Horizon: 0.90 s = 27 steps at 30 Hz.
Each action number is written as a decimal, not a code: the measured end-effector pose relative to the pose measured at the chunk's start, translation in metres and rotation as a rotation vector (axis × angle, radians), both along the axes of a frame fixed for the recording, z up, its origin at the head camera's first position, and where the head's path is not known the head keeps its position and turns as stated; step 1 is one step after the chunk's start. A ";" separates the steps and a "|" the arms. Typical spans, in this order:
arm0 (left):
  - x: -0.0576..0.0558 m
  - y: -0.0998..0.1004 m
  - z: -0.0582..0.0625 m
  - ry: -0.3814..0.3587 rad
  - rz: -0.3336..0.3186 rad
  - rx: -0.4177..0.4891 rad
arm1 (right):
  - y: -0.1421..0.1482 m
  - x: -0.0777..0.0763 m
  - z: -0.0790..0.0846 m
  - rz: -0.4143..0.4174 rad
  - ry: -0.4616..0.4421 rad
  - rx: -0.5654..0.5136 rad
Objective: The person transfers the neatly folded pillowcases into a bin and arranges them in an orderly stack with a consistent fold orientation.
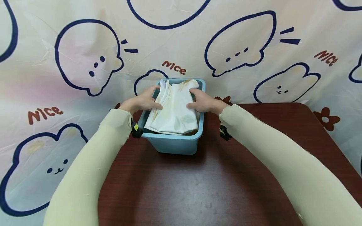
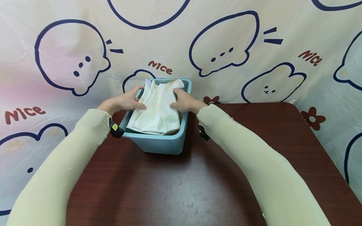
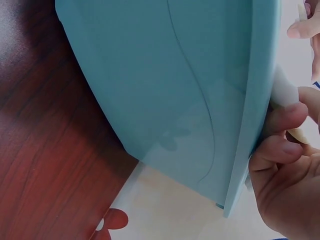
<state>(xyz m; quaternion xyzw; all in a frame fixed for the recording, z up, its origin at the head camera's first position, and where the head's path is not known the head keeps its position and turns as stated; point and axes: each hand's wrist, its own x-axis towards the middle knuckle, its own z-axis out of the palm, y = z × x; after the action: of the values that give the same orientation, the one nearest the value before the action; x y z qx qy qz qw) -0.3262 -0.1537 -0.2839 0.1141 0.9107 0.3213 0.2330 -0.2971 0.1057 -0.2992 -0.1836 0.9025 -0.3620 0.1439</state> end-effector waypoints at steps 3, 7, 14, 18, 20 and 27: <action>0.000 0.002 -0.001 0.003 0.006 -0.011 | -0.003 -0.002 -0.001 -0.007 -0.018 0.034; 0.001 0.005 -0.002 -0.001 0.010 -0.037 | -0.007 -0.004 -0.002 0.000 -0.021 0.071; 0.001 0.009 -0.005 0.003 0.011 -0.067 | -0.012 -0.004 0.000 -0.014 -0.045 0.121; 0.000 0.010 -0.007 0.015 0.010 -0.078 | -0.014 -0.004 0.001 -0.027 -0.046 0.148; 0.000 0.010 -0.009 0.022 0.010 -0.080 | -0.015 -0.004 0.000 -0.031 -0.044 0.159; 0.001 0.012 -0.009 0.081 -0.010 -0.131 | -0.018 -0.003 0.002 -0.047 -0.046 0.182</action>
<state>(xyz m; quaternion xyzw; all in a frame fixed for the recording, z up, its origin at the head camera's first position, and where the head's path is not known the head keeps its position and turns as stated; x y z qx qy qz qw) -0.3255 -0.1415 -0.2931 0.1159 0.9379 0.2549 0.2047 -0.2998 0.0882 -0.2973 -0.1400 0.9323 -0.2858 0.1720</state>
